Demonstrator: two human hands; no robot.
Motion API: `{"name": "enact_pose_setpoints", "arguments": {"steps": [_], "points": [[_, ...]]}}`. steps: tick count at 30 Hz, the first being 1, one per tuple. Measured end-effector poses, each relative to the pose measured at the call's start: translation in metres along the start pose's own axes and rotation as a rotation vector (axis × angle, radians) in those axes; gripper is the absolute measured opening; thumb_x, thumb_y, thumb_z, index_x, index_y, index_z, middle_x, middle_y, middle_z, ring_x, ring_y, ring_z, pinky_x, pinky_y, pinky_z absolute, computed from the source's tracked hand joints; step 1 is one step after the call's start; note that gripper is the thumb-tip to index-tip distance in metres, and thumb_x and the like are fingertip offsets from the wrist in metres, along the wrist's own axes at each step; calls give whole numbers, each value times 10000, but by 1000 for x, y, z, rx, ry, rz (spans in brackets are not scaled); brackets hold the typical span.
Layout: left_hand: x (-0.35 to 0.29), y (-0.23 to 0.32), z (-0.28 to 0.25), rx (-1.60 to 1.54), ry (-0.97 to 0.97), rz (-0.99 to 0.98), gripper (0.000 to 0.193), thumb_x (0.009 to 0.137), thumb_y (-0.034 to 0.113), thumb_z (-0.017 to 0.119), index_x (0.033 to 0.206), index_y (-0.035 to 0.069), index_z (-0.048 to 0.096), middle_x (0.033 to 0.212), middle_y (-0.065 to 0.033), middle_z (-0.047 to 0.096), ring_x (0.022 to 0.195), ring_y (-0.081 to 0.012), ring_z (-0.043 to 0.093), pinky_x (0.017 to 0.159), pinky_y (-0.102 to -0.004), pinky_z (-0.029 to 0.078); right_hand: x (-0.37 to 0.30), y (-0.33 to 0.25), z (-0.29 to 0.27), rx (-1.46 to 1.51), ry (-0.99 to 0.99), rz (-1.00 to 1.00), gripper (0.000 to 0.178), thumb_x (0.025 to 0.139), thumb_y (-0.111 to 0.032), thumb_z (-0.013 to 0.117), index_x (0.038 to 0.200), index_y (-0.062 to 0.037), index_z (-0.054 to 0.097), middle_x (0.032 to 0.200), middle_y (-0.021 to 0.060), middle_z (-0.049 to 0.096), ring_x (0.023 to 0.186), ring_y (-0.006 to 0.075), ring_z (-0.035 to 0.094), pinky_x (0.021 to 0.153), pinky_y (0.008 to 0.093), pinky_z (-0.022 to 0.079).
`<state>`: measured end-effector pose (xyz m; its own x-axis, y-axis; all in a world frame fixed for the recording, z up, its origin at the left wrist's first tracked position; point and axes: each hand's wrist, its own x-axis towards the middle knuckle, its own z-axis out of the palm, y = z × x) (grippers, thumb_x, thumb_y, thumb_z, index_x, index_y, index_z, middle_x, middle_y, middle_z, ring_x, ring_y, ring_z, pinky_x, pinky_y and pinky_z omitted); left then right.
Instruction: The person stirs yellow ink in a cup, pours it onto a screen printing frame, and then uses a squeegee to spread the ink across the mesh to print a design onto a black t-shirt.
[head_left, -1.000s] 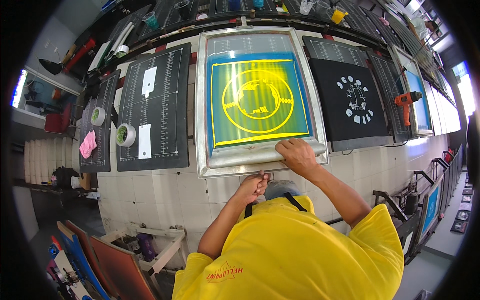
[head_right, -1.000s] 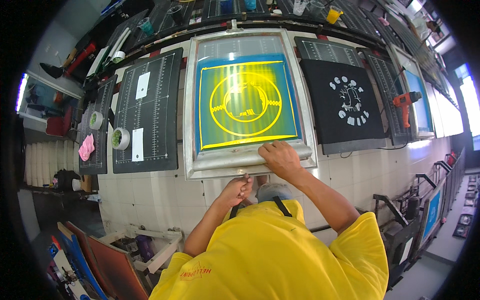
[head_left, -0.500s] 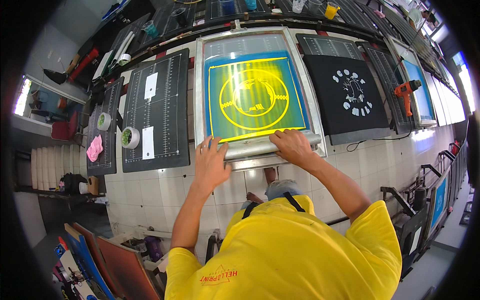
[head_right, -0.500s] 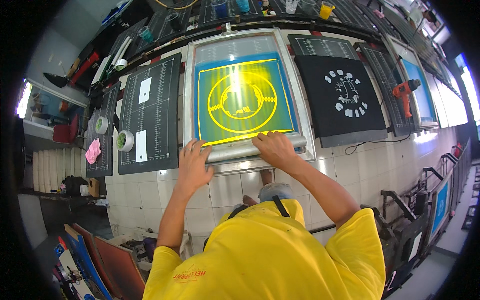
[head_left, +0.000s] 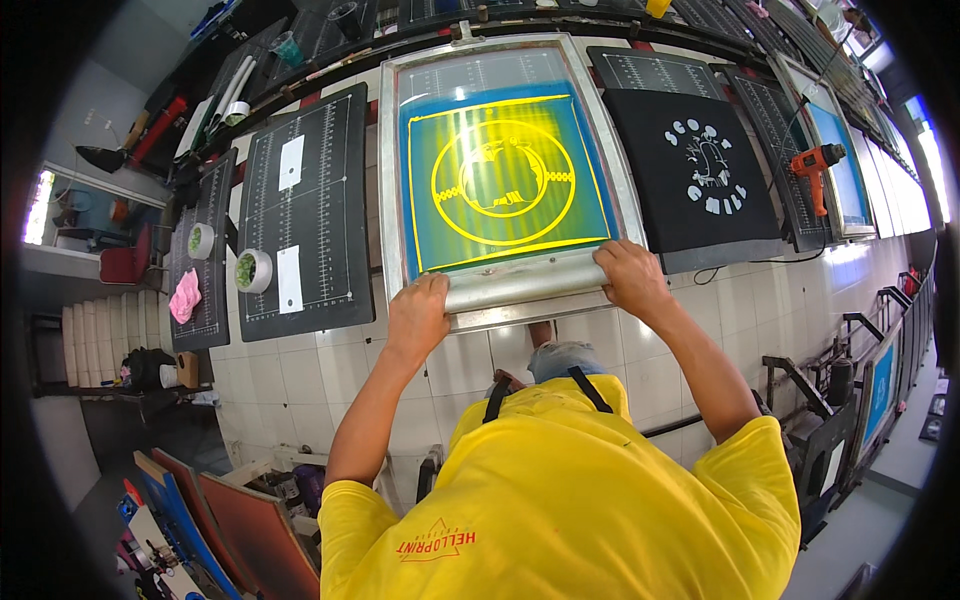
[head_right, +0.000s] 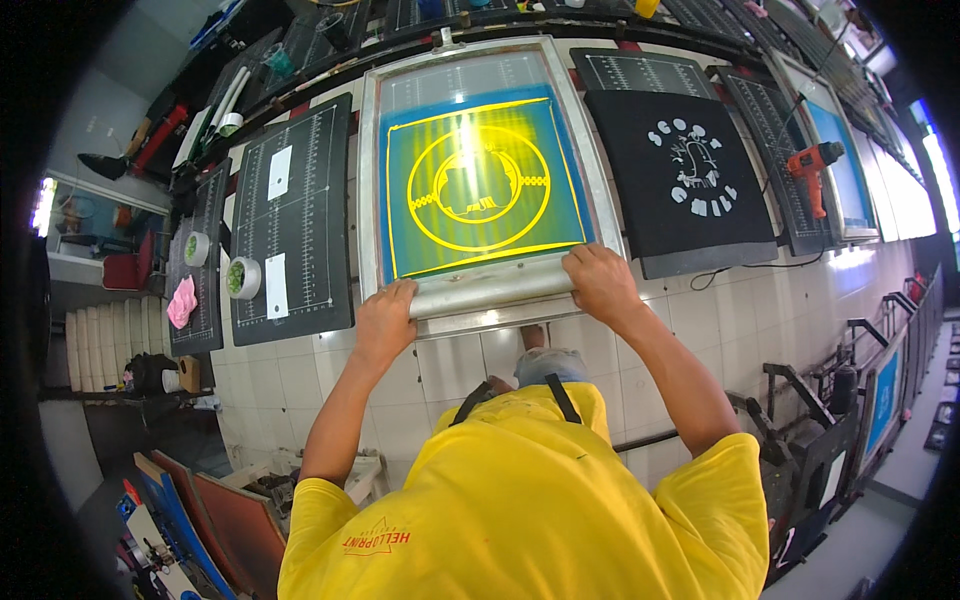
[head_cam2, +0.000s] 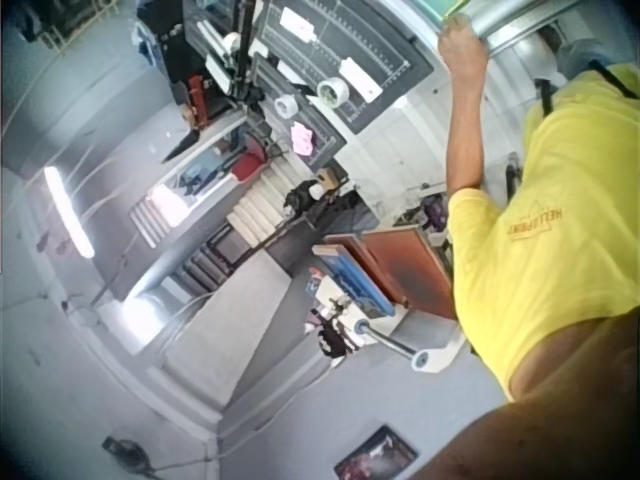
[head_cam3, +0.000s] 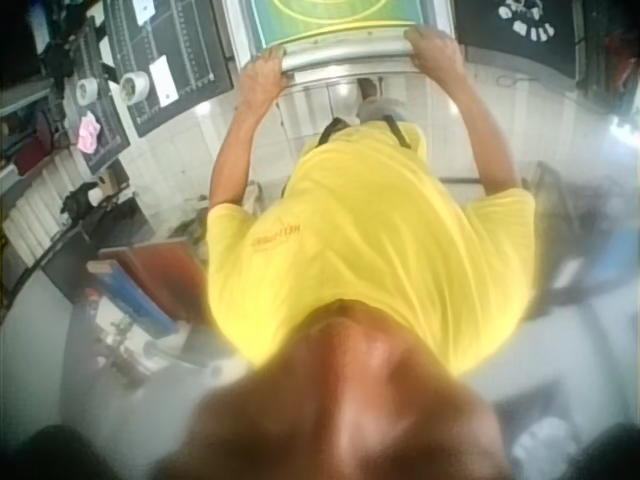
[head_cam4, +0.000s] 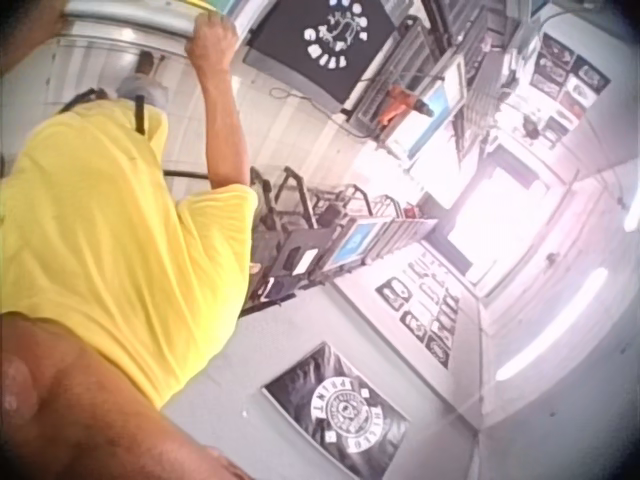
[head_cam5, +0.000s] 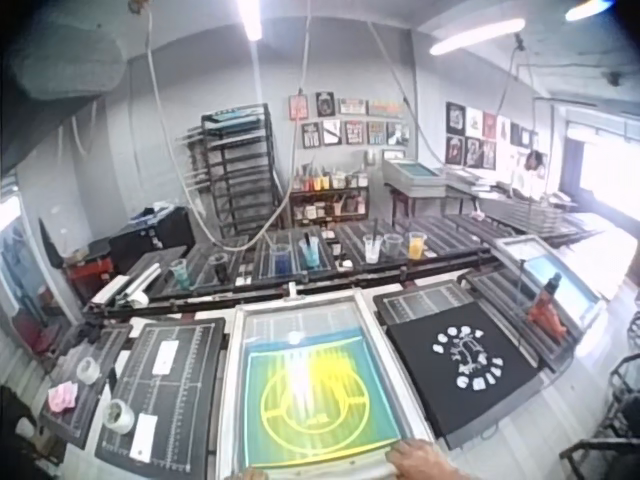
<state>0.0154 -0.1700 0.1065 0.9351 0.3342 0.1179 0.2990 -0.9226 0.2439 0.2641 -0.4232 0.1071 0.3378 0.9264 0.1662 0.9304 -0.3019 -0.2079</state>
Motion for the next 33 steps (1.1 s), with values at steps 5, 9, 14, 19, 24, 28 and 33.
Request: {"name": "enact_pose_setpoints", "arguments": {"steps": [5,9,14,19,24,28,33], "points": [[-9,-2,16,83,49,39,429,602,-38,725,1017,18,633,1102,-138,686,1037,-301,677,792,-379,562,-6,-3,-3,15,-1,17,214,641,13,664,826,-43,572,883,106,599,882,311,613,738,417,524],[-4,-16,39,45,114,53,462,582,-34,740,1032,29,655,1154,-137,692,1046,-279,684,788,-362,559,0,9,15,-18,40,2,229,649,28,648,865,-26,596,895,111,607,851,302,622,716,397,535],[55,-48,38,91,115,79,457,573,-31,740,1018,44,662,1121,-128,706,1002,-269,698,771,-352,563,53,37,23,-39,48,-20,266,629,26,665,885,-20,608,908,112,623,849,293,635,714,386,548],[141,-88,38,145,97,68,426,590,-19,730,1001,69,664,1098,-111,712,919,-254,713,737,-361,574,137,79,29,-80,60,-42,306,585,18,715,866,-27,605,894,118,632,844,300,645,723,387,554],[238,-130,34,124,209,130,248,655,-9,686,893,44,638,881,-118,674,759,-276,689,655,-369,558,220,121,34,-99,34,-8,236,617,8,722,803,-53,589,868,102,635,828,301,649,717,399,560],[282,-152,34,120,172,100,232,652,-25,670,863,64,634,840,-106,676,740,-283,687,648,-386,559,267,151,39,-127,20,-17,189,657,-29,711,821,-52,621,873,104,647,850,299,662,730,398,560],[284,-154,35,98,196,103,229,655,-15,669,863,79,649,843,-110,690,754,-300,686,672,-414,561,272,148,33,-149,26,-24,166,685,-26,698,841,-50,646,899,111,661,878,302,678,751,406,561]]}}
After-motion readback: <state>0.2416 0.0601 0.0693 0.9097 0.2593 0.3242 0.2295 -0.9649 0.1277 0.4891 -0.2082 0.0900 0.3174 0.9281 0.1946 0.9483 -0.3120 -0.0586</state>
